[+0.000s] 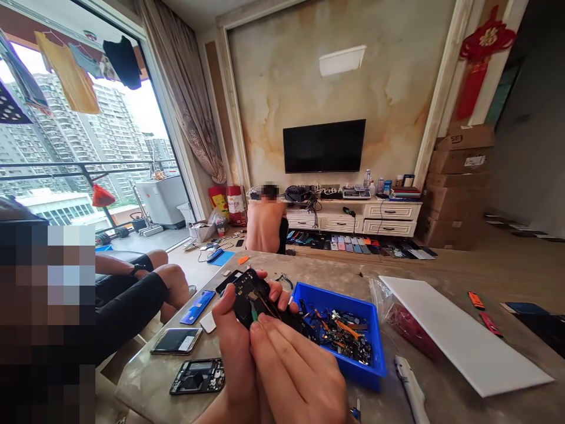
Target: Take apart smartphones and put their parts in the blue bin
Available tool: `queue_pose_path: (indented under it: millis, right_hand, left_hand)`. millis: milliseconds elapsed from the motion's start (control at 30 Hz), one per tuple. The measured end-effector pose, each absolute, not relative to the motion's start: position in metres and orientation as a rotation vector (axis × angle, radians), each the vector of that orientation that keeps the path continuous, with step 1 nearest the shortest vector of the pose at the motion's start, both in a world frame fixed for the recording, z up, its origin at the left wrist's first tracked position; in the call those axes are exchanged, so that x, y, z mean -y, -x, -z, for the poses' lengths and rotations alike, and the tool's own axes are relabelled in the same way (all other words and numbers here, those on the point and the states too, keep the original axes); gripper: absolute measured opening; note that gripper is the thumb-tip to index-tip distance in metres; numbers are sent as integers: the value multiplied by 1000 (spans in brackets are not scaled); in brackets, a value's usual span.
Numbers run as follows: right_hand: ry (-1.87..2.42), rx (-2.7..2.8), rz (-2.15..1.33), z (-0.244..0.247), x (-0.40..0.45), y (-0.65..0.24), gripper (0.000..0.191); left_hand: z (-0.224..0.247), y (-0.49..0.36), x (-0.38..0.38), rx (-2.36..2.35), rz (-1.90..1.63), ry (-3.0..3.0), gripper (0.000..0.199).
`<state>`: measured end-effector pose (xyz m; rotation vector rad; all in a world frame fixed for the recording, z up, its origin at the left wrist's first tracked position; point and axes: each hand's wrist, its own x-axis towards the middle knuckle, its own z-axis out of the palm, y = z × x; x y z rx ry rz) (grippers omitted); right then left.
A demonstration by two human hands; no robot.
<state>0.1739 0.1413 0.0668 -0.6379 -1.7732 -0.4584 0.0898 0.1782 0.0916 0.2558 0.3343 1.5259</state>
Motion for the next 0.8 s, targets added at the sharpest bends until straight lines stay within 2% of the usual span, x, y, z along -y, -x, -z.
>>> queue_pose_path:
  millis: [133, 300, 533, 700, 800]
  right_hand:
    - [693, 1695, 293, -62, -143, -169, 39]
    - [847, 1573, 118, -65, -144, -168, 25]
    - [867, 1563, 53, -69, -147, -178, 21]
    - [925, 1330, -109, -67, -154, -203, 21]
    - [1031, 1272, -296, -63, -166, -213, 27]
  left_hand:
    - [-91, -92, -176, -359, -1551, -271, 31]
    - [-91, -92, -173, -349, -1552, -267, 35]
    - [-93, -87, -182, -408, -1451, -205, 45]
    - [-84, -92, -190, -549, -1520, -382, 13]
    - [-73, -95, -189, -693, -1538, -694, 14]
